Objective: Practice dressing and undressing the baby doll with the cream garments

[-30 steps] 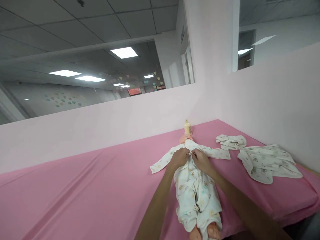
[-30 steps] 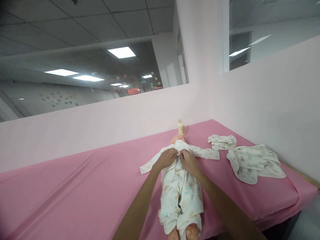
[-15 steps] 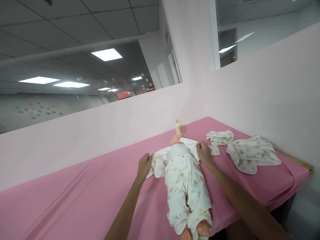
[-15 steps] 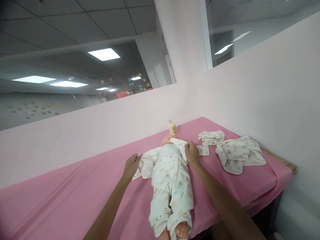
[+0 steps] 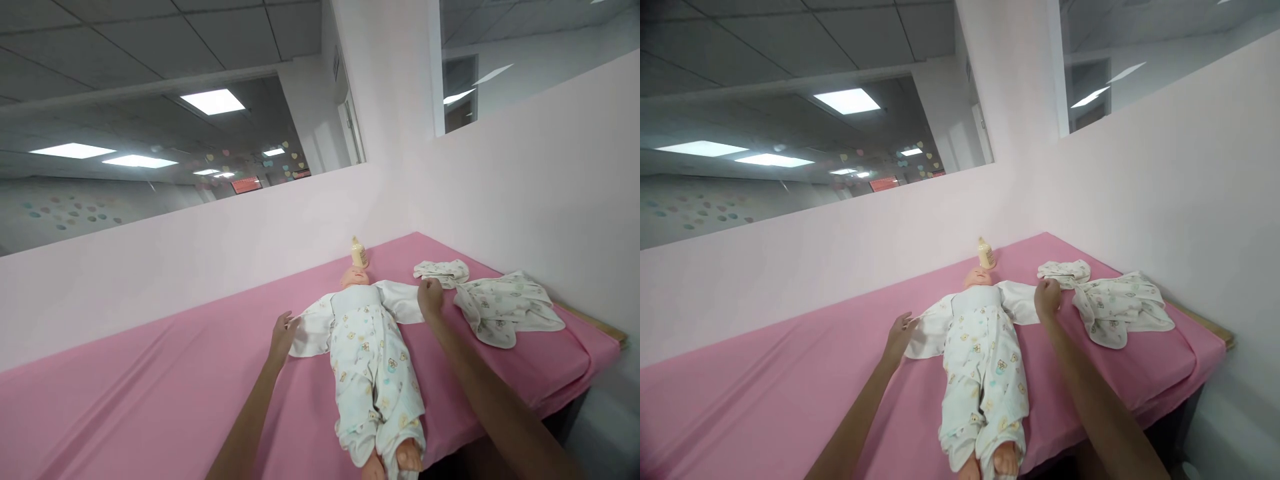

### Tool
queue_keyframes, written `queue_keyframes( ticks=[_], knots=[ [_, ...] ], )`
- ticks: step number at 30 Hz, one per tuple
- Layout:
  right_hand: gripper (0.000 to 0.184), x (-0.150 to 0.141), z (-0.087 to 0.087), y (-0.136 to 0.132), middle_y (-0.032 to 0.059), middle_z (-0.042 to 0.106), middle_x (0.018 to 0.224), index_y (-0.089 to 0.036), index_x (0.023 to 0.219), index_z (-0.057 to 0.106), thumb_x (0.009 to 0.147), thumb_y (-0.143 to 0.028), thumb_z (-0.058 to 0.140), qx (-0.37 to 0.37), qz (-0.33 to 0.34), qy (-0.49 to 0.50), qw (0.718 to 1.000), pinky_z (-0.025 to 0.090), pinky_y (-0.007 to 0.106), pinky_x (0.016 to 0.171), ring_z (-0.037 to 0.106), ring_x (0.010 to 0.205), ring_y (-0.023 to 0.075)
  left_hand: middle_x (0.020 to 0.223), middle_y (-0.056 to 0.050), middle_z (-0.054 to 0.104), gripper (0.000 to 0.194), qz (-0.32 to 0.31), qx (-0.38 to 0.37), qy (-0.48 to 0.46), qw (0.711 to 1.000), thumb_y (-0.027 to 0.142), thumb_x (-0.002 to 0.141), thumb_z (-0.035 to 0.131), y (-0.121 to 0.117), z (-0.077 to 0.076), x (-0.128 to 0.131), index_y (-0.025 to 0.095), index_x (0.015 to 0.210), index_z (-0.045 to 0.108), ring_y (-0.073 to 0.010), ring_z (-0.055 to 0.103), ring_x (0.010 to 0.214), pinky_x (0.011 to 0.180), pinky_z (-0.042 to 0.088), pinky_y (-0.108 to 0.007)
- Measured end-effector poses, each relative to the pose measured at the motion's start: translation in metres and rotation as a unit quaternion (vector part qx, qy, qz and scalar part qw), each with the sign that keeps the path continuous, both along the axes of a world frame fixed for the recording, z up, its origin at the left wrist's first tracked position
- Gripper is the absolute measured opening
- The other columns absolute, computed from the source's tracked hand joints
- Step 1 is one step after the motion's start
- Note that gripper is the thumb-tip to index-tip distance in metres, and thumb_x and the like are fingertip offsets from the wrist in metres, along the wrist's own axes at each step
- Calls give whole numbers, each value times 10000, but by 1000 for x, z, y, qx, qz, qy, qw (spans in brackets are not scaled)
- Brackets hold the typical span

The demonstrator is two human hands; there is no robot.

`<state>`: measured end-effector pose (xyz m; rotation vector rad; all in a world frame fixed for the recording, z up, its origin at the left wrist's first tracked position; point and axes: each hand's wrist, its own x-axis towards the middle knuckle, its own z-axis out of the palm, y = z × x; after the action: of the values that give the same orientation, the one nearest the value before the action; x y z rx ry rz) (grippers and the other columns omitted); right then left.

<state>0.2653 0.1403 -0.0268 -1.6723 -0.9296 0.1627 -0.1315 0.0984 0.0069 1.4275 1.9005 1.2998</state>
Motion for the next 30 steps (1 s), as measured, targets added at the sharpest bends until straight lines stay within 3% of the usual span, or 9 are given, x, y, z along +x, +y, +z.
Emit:
queue_keyframes(
  ticks=[3, 7, 10, 13, 19, 22, 26, 28, 30],
  knots=[
    [264, -24, 6, -12, 156, 588, 1047, -159, 939, 590, 785, -279, 413, 30, -7, -56, 998, 376, 431, 869, 492, 1023, 304, 1313, -121, 538, 621, -52, -4, 204, 978, 453, 786, 572, 6, 3, 12, 197, 1341, 459, -286, 481, 1226, 1018, 385, -434],
    [239, -52, 7, -26, 130, 544, 1125, -181, 985, 571, 842, -273, 403, 86, 53, -170, 980, 342, 451, 918, 449, 1092, 290, 1265, -85, 586, 388, -98, 2, 351, 931, 360, 873, 439, 21, 12, 35, 218, 1215, 556, -278, 477, 1216, 1046, 320, -456],
    [221, -64, 4, -34, 115, 539, 1106, -182, 989, 567, 857, -254, 405, 85, 84, -207, 971, 359, 430, 890, 465, 1047, 271, 1126, -75, 643, 295, -119, -13, 344, 931, 300, 897, 371, 33, 20, 50, 210, 1049, 608, -243, 561, 1060, 907, 405, -382],
    [210, -71, 4, -40, 113, 538, 1105, -174, 988, 568, 860, -233, 414, 95, 105, -226, 964, 360, 417, 895, 470, 1045, 260, 1019, -66, 661, 228, -89, -23, 297, 951, 269, 884, 391, 42, 21, 56, 203, 932, 604, -227, 582, 959, 795, 415, -334],
    [165, -98, 24, -47, 82, 601, 988, -174, 965, 564, 881, -206, 425, 154, 191, -263, 933, 377, 366, 881, 522, 982, 223, 919, -60, 673, 238, -22, -36, 200, 979, 236, 890, 324, 59, 3, 39, 184, 862, 554, -168, 607, 794, 656, 428, -264],
    [163, -127, 50, -40, 68, 637, 980, -192, 958, 579, 893, -215, 431, 113, 300, -358, 877, 384, 349, 883, 548, 962, 212, 841, -51, 674, 229, -19, -57, 168, 984, 226, 887, 321, 68, -4, 26, 179, 823, 536, -135, 594, 649, 579, 415, -241],
    [223, -169, 85, -19, 116, 633, 1089, -165, 1027, 601, 859, -270, 499, -41, 410, -501, 761, 408, 354, 898, 551, 1048, 250, 862, -42, 678, 190, -42, -66, 178, 981, 208, 865, 380, 78, -6, 14, 183, 779, 547, -139, 602, 725, 622, 409, -235],
    [262, -186, 93, -5, 139, 630, 1106, -140, 1049, 614, 815, -227, 533, -117, 441, -555, 696, 414, 368, 905, 557, 1070, 270, 894, -47, 680, 192, -49, -65, 192, 978, 209, 865, 386, 80, -6, 12, 182, 784, 558, -155, 604, 809, 669, 408, -243],
    [298, -200, 94, 7, 157, 628, 1120, -126, 1051, 629, 764, -181, 568, -159, 450, -570, 669, 417, 387, 912, 562, 1086, 287, 904, -54, 681, 200, -54, -69, 204, 975, 223, 871, 388, 80, -8, 10, 179, 796, 568, -170, 601, 854, 700, 405, -254]
  ],
)
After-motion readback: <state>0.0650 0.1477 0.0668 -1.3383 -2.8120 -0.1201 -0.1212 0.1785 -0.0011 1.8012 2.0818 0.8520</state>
